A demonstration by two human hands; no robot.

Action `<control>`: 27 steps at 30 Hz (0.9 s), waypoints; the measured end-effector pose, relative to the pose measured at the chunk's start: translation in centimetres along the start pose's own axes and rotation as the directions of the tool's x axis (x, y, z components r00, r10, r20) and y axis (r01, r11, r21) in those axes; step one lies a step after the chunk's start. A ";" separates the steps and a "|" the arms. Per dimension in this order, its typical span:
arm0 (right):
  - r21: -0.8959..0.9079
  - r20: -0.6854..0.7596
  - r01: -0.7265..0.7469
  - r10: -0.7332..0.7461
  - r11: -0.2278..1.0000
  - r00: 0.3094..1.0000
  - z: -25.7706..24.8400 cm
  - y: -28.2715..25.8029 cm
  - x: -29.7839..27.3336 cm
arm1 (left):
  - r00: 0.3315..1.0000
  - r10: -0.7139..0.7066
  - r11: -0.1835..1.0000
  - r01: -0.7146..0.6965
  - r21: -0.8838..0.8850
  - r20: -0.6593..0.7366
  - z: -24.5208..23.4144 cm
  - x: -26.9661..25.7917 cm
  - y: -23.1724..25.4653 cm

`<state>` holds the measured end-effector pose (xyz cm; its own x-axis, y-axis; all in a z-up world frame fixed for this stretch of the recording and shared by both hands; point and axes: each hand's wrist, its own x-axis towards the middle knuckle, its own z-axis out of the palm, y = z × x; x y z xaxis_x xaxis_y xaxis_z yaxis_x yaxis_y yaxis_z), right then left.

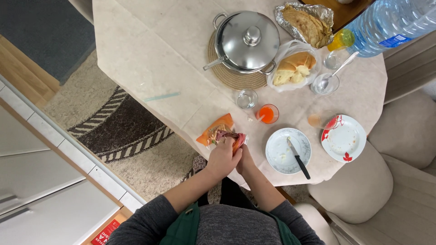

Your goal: The person clears a dining table after a meal. They move a chair, place a juice bottle on the windowsill, pack leftover food into a wooden box, and carry dirty plates and glasses to the sink. They also fold and store kitchen cloths.

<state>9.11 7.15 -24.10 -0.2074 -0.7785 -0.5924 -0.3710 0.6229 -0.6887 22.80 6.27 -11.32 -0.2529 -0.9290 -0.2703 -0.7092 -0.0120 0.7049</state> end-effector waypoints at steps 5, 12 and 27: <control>-0.328 -0.007 0.115 -0.124 0.938 0.992 -1.8 -2.8 -2.0 | 0.999 -0.045 0.989 0.044 -0.142 0.001 -3.0 0.2 0.6; 0.003 -0.278 0.305 -0.293 0.952 0.915 -6.1 -9.2 -8.2 | 0.947 -0.314 0.764 0.296 -0.573 0.071 -7.2 1.8 -2.4; 0.663 0.407 -0.068 -0.282 0.745 0.869 -6.6 -21.3 -10.9 | 0.986 0.145 0.853 -0.083 -0.516 0.082 -21.3 -2.2 1.2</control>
<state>13.34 1.86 -0.21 0.2928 -0.8210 -0.4902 0.3380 0.5684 -0.7501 36.46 0.40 4.07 -0.4060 -0.8876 -0.2176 -0.2440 -0.1242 0.9618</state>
